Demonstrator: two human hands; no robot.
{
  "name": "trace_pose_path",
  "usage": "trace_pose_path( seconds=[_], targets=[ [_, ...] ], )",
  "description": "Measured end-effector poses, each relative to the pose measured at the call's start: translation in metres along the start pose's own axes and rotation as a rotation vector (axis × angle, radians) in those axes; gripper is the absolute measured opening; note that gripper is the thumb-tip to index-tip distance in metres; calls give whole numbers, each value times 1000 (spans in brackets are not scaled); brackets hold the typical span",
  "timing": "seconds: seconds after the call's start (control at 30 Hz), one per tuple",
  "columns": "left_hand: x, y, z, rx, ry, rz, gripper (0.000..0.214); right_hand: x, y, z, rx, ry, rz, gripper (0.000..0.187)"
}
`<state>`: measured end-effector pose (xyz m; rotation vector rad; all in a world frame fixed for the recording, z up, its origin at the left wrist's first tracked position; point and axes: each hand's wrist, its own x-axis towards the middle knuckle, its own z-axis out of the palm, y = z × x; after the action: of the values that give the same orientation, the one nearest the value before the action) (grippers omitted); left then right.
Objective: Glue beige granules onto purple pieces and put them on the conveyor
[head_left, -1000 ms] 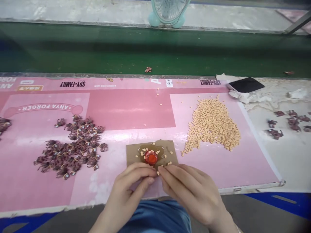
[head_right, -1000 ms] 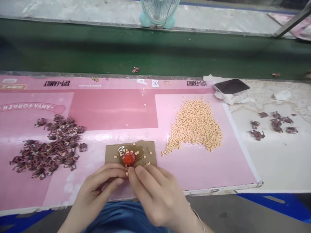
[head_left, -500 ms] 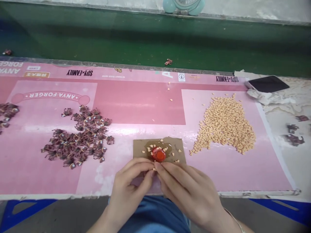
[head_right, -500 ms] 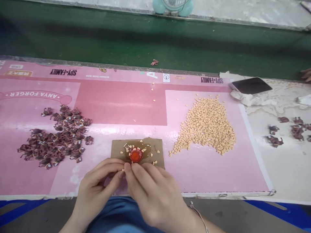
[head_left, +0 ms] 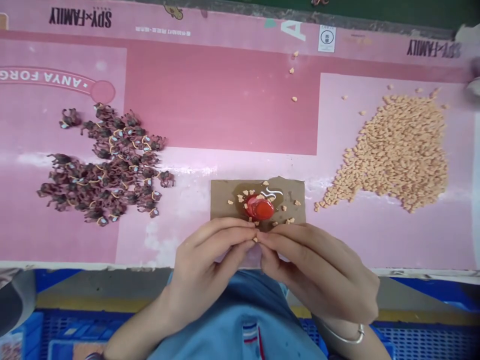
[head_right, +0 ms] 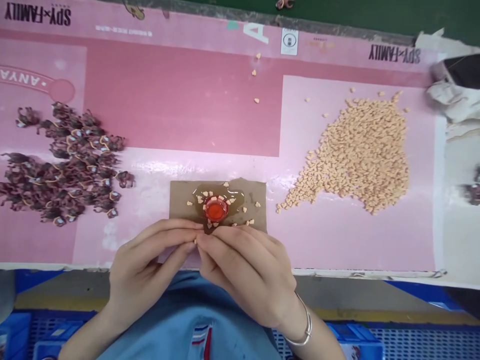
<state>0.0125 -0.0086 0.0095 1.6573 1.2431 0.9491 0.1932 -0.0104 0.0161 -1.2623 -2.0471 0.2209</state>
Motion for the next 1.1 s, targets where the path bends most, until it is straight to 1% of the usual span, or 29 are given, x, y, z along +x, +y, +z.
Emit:
trace_pose_path(
  seconds=[0.07,0.13,0.27,0.37,0.47,0.6,0.7,0.87,0.97,1.03,1.1],
  targets=[
    [-1,-1,-2,-11,-3,-16,19,0,6,1,-31,38,13,18],
    [-4,-4,-4,-44,8,-48,26,1,13,1,-94,44,18,20],
    [-9,-8,-8,-106,56,-60,36,1,22,-1,-209,-9,-35,19],
    [-10,-10,-9,-85,113,-56,35,1,23,-3,-226,-49,-71,19],
    [-10,-11,-9,-92,165,-89,36,2,22,-5,-229,-85,-82,18],
    [-9,-11,-10,-161,139,-153,40,3,22,-10,-239,-128,-107,17],
    [-9,-11,-10,-278,117,-183,36,5,23,-12,-248,-135,-128,16],
    [-8,-13,-6,-540,114,-260,18,7,24,-10,-243,-123,-125,17],
    [-8,-15,-3,-645,99,-279,17,7,25,-9,-225,-116,-127,15],
    [-8,-15,-2,-701,90,-290,15,7,25,-9,-203,-109,-109,14],
    [-8,-15,-1,-767,81,-317,11,6,23,-10,-165,-76,-55,14]
  ],
)
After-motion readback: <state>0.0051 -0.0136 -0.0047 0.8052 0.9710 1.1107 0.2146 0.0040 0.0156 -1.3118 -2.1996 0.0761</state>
